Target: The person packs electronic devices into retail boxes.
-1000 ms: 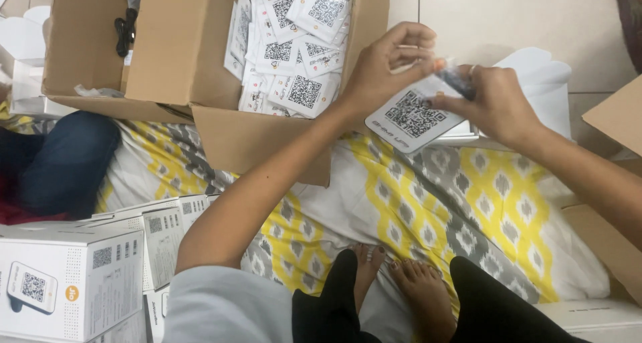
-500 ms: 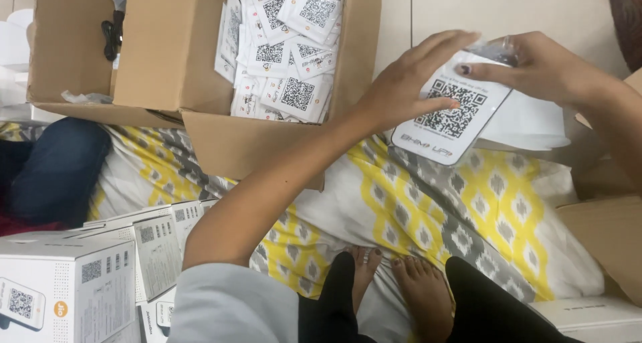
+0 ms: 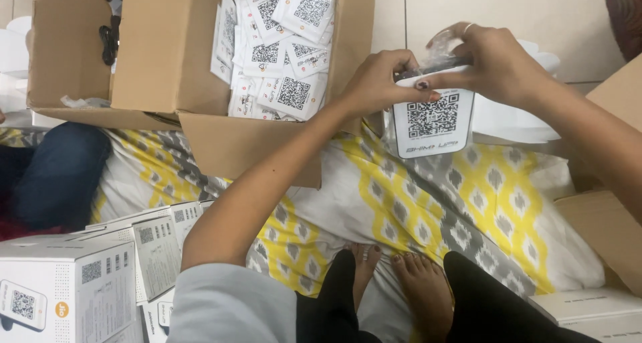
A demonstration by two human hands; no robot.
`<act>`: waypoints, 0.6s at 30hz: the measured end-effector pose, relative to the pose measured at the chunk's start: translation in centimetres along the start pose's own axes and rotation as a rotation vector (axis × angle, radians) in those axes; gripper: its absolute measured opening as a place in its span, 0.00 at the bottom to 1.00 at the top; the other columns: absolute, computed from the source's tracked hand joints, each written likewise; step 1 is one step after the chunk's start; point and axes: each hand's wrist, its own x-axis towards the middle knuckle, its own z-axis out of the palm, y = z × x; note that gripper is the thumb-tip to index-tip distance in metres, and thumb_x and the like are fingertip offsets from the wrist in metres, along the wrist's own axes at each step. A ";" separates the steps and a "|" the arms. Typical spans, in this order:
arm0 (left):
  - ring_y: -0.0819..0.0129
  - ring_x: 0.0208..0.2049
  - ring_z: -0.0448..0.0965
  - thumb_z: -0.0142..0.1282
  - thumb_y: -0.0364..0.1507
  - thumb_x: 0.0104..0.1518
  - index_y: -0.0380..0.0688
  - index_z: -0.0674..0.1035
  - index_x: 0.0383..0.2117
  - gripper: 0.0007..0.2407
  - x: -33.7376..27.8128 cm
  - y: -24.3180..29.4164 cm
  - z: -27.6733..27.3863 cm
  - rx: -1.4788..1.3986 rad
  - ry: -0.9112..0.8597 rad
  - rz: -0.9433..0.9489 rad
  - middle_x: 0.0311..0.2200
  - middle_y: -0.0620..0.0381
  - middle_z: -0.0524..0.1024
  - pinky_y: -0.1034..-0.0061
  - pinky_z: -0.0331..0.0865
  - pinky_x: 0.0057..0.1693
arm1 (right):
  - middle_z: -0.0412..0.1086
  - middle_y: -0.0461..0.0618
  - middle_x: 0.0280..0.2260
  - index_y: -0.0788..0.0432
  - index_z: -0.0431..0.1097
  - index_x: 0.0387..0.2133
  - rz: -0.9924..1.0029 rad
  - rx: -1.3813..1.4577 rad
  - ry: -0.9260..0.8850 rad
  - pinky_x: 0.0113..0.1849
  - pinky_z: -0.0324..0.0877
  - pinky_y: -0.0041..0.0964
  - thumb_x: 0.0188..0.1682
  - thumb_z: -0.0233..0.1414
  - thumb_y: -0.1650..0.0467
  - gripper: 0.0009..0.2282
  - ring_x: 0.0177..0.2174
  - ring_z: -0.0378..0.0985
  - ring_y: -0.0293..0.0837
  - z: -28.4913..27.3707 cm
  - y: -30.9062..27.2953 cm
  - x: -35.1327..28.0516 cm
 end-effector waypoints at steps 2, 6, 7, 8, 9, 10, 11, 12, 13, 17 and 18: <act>0.70 0.29 0.87 0.76 0.45 0.41 0.38 0.84 0.36 0.24 -0.1 -0.3 0.1 0.011 0.079 0.057 0.25 0.60 0.84 0.77 0.76 0.39 | 0.79 0.62 0.31 0.66 0.78 0.41 0.067 -0.098 -0.048 0.35 0.75 0.44 0.45 0.67 0.65 0.17 0.29 0.82 0.50 0.0 -0.9 0.3; 0.62 0.28 0.85 0.74 0.44 0.43 0.40 0.61 0.65 0.43 -1.7 1.4 0.7 0.107 0.116 -0.084 0.24 0.51 0.84 0.70 0.73 0.39 | 0.78 0.59 0.29 0.64 0.80 0.37 0.041 -0.053 -0.042 0.34 0.75 0.43 0.45 0.67 0.64 0.15 0.26 0.81 0.49 -0.3 -0.6 0.8; 0.59 0.34 0.85 0.70 0.44 0.48 0.42 0.64 0.65 0.39 -1.8 0.6 1.3 0.087 0.159 0.140 0.31 0.50 0.83 0.68 0.74 0.42 | 0.79 0.59 0.30 0.65 0.79 0.38 0.037 -0.076 -0.089 0.35 0.75 0.42 0.43 0.67 0.65 0.16 0.28 0.83 0.49 -0.2 0.0 1.1; 0.56 0.39 0.85 0.67 0.43 0.53 0.43 0.67 0.65 0.34 -1.9 -0.1 2.0 0.067 0.196 0.366 0.38 0.50 0.83 0.66 0.76 0.45 | 0.80 0.58 0.32 0.65 0.79 0.39 0.033 -0.100 -0.136 0.36 0.76 0.42 0.41 0.68 0.65 0.17 0.30 0.84 0.50 -0.1 0.6 1.4; 0.56 0.39 0.85 0.67 0.43 0.53 0.43 0.67 0.65 0.34 -1.9 -0.3 2.1 0.067 0.197 0.365 0.38 0.50 0.83 0.66 0.76 0.45 | 0.80 0.58 0.32 0.65 0.79 0.39 0.031 -0.099 -0.136 0.36 0.76 0.42 0.41 0.68 0.65 0.17 0.30 0.84 0.50 0.3 1.4 1.5; 0.56 0.40 0.84 0.66 0.42 0.55 0.44 0.69 0.63 0.31 -1.9 -0.5 2.3 0.173 0.213 0.357 0.39 0.50 0.82 0.64 0.75 0.45 | 0.78 0.63 0.35 0.69 0.66 0.52 0.055 -0.077 -0.105 0.38 0.77 0.41 0.38 0.70 0.64 0.31 0.33 0.84 0.52 0.7 2.2 1.7; 0.55 0.40 0.83 0.64 0.42 0.56 0.44 0.72 0.60 0.27 -2.0 -0.7 2.6 0.274 0.227 0.349 0.39 0.49 0.81 0.63 0.75 0.45 | 0.75 0.68 0.38 0.72 0.54 0.65 0.082 -0.056 -0.076 0.39 0.77 0.40 0.35 0.72 0.64 0.46 0.37 0.83 0.54 1.2 3.0 1.6; 0.55 0.40 0.83 0.64 0.42 0.56 0.44 0.72 0.60 0.27 -1.9 -0.8 2.7 0.272 0.226 0.348 0.39 0.49 0.81 0.63 0.75 0.45 | 0.75 0.68 0.38 0.72 0.54 0.65 0.084 -0.056 -0.078 0.39 0.77 0.40 0.35 0.72 0.64 0.46 0.37 0.83 0.54 1.0 2.2 1.4; 0.56 0.42 0.84 0.65 0.42 0.57 0.44 0.74 0.55 0.24 -1.7 -0.8 2.6 0.266 0.205 0.268 0.39 0.51 0.82 0.63 0.75 0.46 | 0.76 0.67 0.40 0.70 0.51 0.67 0.119 -0.008 -0.082 0.40 0.76 0.41 0.37 0.71 0.65 0.46 0.38 0.83 0.54 0.7 1.5 1.3; 0.57 0.41 0.84 0.68 0.42 0.54 0.41 0.80 0.43 0.19 -1.2 -1.0 2.3 0.193 0.195 0.139 0.37 0.51 0.82 0.64 0.75 0.47 | 0.77 0.64 0.39 0.62 0.66 0.62 -0.047 0.041 -0.130 0.40 0.75 0.39 0.41 0.64 0.67 0.32 0.38 0.82 0.52 0.2 0.6 1.0; 0.57 0.41 0.84 0.68 0.42 0.54 0.41 0.80 0.43 0.19 -1.0 -1.3 2.2 0.192 0.197 0.137 0.37 0.51 0.82 0.64 0.75 0.47 | 0.77 0.64 0.39 0.62 0.66 0.62 -0.048 0.041 -0.132 0.40 0.75 0.39 0.41 0.64 0.67 0.32 0.38 0.82 0.52 0.3 0.8 1.0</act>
